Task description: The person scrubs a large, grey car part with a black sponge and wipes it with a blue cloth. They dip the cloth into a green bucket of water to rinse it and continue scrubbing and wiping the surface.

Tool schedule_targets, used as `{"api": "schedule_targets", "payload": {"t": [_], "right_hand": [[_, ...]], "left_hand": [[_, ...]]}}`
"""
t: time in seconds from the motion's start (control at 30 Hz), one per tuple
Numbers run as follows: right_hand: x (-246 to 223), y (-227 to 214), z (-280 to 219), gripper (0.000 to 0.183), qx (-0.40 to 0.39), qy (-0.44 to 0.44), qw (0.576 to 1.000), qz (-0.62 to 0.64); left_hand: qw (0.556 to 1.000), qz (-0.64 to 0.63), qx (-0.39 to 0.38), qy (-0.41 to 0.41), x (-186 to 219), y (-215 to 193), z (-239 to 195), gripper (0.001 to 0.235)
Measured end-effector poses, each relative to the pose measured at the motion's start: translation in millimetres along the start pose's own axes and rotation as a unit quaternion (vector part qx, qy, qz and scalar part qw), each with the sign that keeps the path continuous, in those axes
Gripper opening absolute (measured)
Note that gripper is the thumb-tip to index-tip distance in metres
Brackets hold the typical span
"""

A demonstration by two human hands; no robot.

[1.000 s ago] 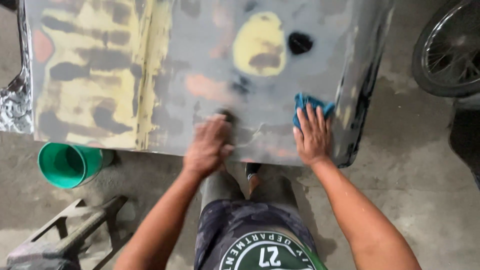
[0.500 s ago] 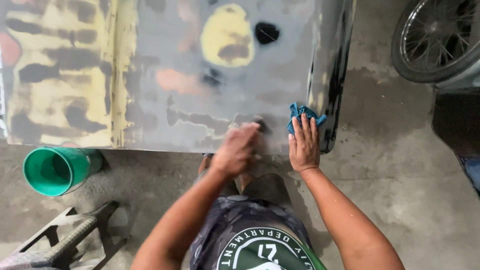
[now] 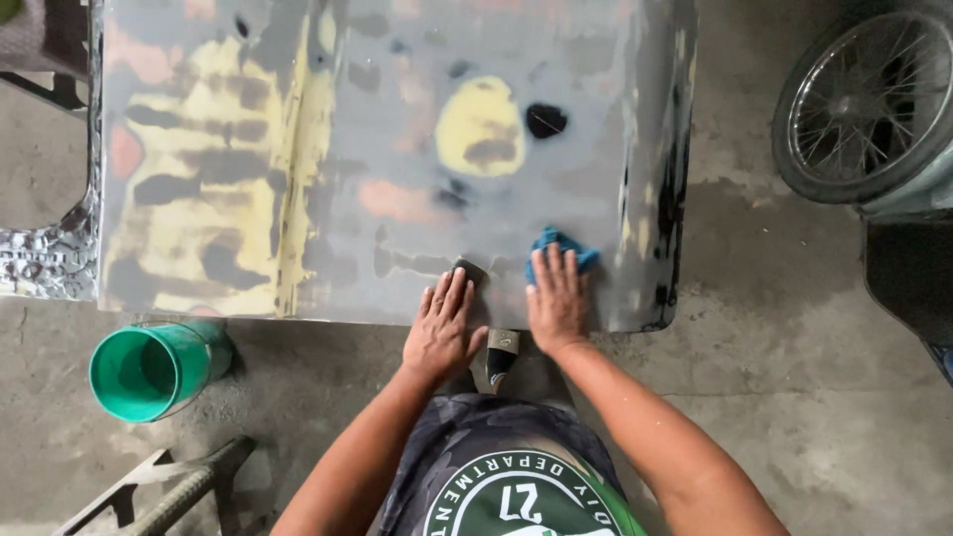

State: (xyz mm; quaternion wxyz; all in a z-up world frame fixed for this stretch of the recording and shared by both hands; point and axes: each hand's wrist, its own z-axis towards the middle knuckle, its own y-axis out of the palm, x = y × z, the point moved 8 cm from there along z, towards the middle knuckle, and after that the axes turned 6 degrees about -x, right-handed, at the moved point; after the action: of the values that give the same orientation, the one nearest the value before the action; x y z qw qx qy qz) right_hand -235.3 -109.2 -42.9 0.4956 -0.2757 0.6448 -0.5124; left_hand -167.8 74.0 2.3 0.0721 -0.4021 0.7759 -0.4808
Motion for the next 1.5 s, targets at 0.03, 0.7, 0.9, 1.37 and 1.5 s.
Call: {"api": "schedule_targets", "payload": {"t": [0.03, 0.7, 0.9, 1.37, 1.5], "right_hand": [[-14.1, -2.6, -3.7, 0.066, 0.000, 0.001, 1.000, -0.002], [-61.2, -52.7, 50.2, 0.048, -0.071, 0.232, 0.578, 0.779], [-34.1, 21.2, 62.8, 0.045, -0.009, 0.157, 0.868, 0.471], [-117.7, 0.4, 78.2, 0.063, -0.126, 0.022, 0.992, -0.004], [-74.2, -18.6, 54.1, 0.065, -0.134, 0.091, 0.987, -0.023]], "left_hand": [[1.000, -0.001, 0.000, 0.002, -15.9, 9.8, 6.9, 0.083], [0.696, -0.708, -0.026, 0.115, -48.0, -47.4, 107.0, 0.075], [0.877, -0.445, 0.109, -0.146, -148.2, -67.2, 64.2, 0.070], [0.977, -0.124, 0.132, 0.114, -67.8, -76.0, 35.2, 0.080], [0.979, -0.077, 0.117, 0.149, -34.1, -58.9, 54.5, 0.085]]}}
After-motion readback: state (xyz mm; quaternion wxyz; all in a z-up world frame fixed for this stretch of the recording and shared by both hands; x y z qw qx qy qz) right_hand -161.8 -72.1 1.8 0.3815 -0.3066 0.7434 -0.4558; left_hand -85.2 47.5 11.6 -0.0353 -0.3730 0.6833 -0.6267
